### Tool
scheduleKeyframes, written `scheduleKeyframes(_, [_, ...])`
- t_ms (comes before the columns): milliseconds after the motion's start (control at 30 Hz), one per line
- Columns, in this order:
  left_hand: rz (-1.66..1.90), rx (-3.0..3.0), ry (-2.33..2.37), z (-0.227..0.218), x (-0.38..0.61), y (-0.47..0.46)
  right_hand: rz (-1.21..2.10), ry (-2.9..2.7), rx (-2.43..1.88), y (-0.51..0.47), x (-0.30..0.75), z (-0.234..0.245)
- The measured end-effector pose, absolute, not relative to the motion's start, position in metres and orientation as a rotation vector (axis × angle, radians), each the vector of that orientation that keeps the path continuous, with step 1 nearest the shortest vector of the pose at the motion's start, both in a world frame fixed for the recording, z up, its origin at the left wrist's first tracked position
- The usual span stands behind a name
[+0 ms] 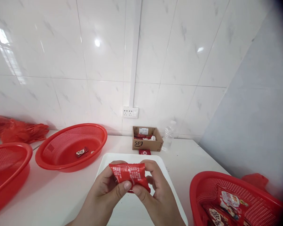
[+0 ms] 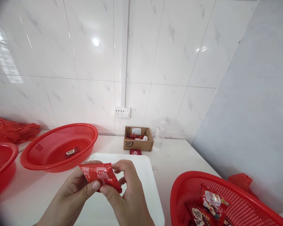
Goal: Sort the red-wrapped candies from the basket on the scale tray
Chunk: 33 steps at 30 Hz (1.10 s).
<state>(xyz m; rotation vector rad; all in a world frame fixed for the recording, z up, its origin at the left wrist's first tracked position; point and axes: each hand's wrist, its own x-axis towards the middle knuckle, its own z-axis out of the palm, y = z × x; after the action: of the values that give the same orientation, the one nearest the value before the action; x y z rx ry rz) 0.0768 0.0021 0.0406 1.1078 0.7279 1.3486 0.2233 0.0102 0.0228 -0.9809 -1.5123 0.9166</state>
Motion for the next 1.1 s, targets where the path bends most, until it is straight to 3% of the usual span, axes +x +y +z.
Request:
scheduleKeyframes(200, [1.346, 1.222, 0.780, 0.041, 0.071, 0.003, 1.107, -1.504, -0.895, 0.008, 0.221, 0.025])
scheduleKeyframes(633, [1.344, 1.423, 0.899, 0.036, 0.063, 0.009, 1.142, -1.503, -0.937, 0.011, 0.222, 0.026])
scheduleKeyframes(900, [1.605, 1.726, 0.994, 0.036, 0.056, 0.004, 1.317, -1.353, -0.768, 0.014, 0.226, 0.019])
scheduleKeyframes(1100, [1.596, 1.416, 0.848, 0.026, 0.055, -0.006, 1.479, -1.262, -0.576, 0.014, 0.227, 0.024])
